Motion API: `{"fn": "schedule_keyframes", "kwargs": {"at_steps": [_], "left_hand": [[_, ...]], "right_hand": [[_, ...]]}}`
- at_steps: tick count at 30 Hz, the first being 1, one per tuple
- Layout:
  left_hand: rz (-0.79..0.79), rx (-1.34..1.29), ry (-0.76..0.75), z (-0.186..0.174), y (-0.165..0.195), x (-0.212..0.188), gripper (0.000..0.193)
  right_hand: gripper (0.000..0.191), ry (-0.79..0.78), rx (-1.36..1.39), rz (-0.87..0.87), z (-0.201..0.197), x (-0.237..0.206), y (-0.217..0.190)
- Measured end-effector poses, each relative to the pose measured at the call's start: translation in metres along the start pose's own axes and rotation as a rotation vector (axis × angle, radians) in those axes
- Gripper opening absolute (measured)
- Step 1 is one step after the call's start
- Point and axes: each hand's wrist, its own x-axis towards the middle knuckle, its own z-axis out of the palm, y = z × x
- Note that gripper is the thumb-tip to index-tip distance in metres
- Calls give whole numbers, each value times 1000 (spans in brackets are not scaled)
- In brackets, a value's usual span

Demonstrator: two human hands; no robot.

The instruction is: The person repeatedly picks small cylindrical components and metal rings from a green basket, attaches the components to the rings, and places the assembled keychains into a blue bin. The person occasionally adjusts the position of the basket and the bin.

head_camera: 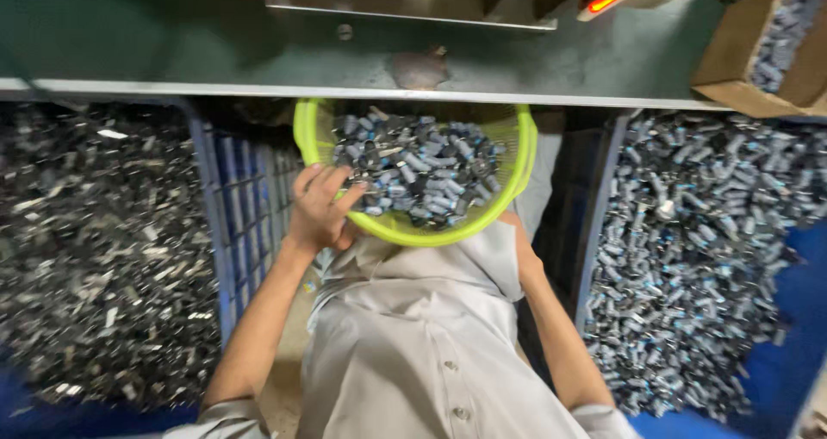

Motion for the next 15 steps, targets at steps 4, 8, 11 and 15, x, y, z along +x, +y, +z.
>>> {"fn": "schedule_keyframes", "kwargs": {"at_steps": [4, 8, 11, 15], "left_hand": [[9, -85, -44, -13, -1, -1, 61], [-30, -191, -96, -24, -1, -5, 60], [-4, -239, -85, -27, -4, -5, 58], [65, -180, -66, -41, -5, 1, 53]], "right_hand": [[45, -44, -168, -169, 19, 19, -14], [44, -275, -247, 139, 1, 24, -11], [44, -351, -170, 143, -8, 29, -3], [47, -411, 19, 36, -3, 31, 0]]}}
